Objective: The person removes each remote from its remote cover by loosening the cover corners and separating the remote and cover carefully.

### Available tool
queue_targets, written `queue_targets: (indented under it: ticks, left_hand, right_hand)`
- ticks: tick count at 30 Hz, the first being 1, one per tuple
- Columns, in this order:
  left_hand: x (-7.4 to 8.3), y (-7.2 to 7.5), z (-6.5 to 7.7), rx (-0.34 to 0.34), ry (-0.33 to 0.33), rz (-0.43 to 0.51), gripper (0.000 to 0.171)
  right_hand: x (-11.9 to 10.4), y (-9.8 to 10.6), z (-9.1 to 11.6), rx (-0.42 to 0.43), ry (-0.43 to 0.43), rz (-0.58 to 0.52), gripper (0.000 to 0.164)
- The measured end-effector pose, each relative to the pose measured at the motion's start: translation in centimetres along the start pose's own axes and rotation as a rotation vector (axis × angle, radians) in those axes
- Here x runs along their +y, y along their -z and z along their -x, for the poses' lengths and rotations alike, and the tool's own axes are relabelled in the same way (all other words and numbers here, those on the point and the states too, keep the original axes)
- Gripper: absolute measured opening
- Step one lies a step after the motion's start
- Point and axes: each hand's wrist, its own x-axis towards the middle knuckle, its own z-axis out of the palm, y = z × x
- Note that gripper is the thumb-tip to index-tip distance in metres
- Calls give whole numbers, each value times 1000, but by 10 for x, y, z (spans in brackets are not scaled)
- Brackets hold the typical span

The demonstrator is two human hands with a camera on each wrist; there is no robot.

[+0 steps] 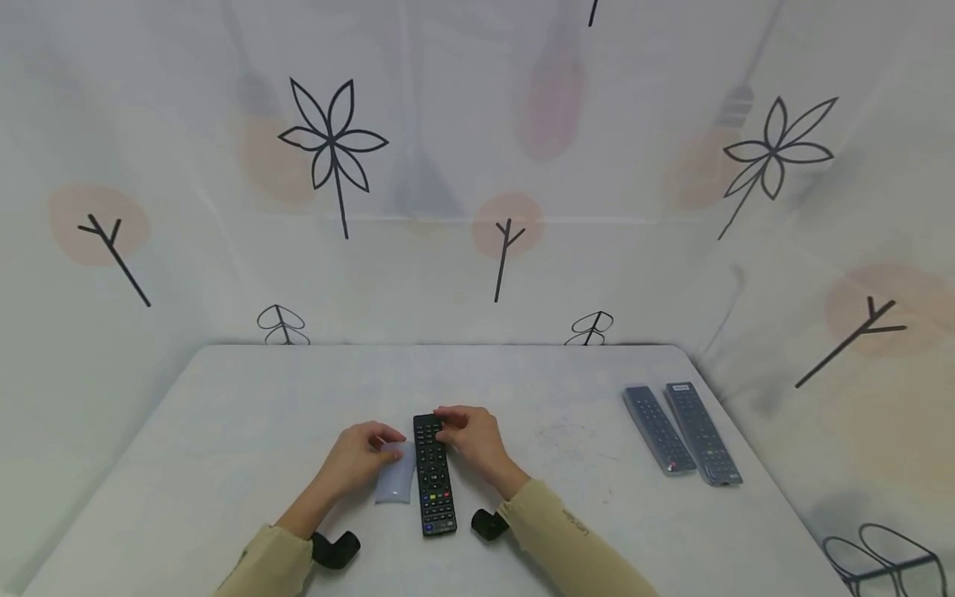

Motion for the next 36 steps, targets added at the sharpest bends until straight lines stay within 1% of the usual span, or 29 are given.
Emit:
queue_targets:
  ticks: [4,13,22,26,33,36]
  left_hand:
    - [-1,0,-1,2,4,-2,17]
    - [0,0,1,13,5,7,17]
    - [0,0,2,16,16,19,17]
    - [0,0,2,15,16,17,17]
    - [1,0,1,33,-19,27,17]
    - [3,0,1,50,-52,34,18]
  right_hand:
    - [1,1,2,5,5,6,34]
    - [2,6,6,6,-2,-33,34]
    - [2,9,8,-43,-22,-34,38]
    - [2,11,8,-25,-18,-28,38]
    - [6,19,9,0,-16,-38,36]
    - [8,25,9,0,-20,-42,35]
